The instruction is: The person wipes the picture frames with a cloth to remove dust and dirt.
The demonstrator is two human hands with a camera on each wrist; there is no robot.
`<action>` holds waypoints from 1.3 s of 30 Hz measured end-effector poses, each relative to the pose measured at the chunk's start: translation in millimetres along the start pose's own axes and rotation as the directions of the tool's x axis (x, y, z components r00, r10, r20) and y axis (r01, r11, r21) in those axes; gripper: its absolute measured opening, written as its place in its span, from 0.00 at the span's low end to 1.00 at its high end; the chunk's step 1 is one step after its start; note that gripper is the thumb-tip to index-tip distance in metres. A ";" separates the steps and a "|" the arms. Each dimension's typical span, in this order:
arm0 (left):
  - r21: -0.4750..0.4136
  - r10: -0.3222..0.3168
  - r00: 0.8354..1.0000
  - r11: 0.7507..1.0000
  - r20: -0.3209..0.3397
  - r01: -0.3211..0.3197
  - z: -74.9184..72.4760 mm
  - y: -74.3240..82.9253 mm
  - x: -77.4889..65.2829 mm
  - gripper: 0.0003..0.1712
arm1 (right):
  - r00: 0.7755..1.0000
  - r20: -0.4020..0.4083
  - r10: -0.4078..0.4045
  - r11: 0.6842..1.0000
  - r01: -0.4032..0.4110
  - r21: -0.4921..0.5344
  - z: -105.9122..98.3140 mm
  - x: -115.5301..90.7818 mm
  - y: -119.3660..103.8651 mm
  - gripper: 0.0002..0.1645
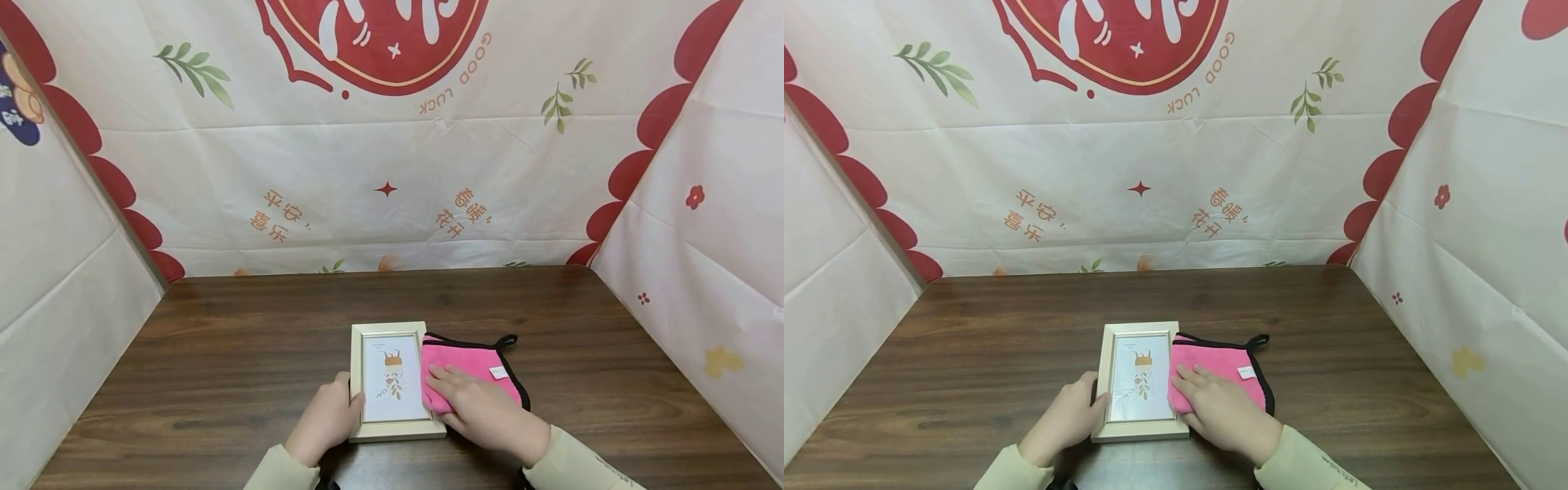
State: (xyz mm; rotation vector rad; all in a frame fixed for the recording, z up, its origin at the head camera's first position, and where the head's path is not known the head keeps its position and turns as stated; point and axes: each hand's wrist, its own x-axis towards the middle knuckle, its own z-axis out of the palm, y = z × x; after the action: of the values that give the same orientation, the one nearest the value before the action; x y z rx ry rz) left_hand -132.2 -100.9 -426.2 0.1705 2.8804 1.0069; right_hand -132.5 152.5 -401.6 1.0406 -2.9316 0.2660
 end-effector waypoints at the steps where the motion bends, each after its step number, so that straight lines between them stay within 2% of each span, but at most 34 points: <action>1: 0.000 0.009 1.000 1.000 -0.002 -0.009 0.3 0.2 -2.4 0.18 | 1.000 0.000 -0.001 1.000 0.001 0.000 0.1 0.1 0.0 0.29; 6: -0.008 0.033 0.999 0.999 -0.004 -0.033 1.8 0.0 -14.8 0.18 | 1.000 0.009 0.008 1.000 -0.008 0.006 1.3 -0.4 0.0 0.29; 11: -0.021 0.043 0.999 0.999 0.022 -0.043 2.1 -0.9 -23.1 0.21 | 1.000 0.012 0.012 1.000 -0.012 0.010 1.7 -1.0 0.0 0.29; 15: -0.023 0.060 0.998 0.998 0.036 -0.059 3.3 -1.6 -23.9 0.19 | 1.000 0.010 0.005 1.000 -0.005 0.009 0.6 -1.2 0.2 0.29; 21: -0.049 0.020 0.998 0.999 0.065 -0.017 4.1 -1.2 -25.6 0.15 | 1.000 0.007 -0.005 1.000 0.005 -0.013 0.6 -3.3 -1.3 0.28; 26: -0.051 0.032 0.998 0.998 0.054 -0.030 4.9 -1.3 -26.1 0.14 | 1.000 -0.007 -0.020 0.999 0.020 -0.028 -0.8 -5.7 -2.0 0.28; 33: -0.076 0.009 0.997 0.997 0.075 -0.003 3.7 -0.1 -25.2 0.17 | 0.999 0.006 -0.044 0.998 0.044 -0.054 -1.2 -8.2 -1.3 0.28; 39: -0.095 0.005 0.997 0.995 0.083 0.003 3.7 -0.2 -24.8 0.20 | 0.997 0.040 -0.062 0.996 0.064 -0.067 -3.7 -11.2 -0.9 0.32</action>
State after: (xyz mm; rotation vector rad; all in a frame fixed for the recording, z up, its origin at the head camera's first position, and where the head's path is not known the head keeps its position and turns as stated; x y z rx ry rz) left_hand -107.3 -102.1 -428.1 0.2023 2.7513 1.1074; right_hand -123.4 159.5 -398.6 1.1385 -2.9113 0.1455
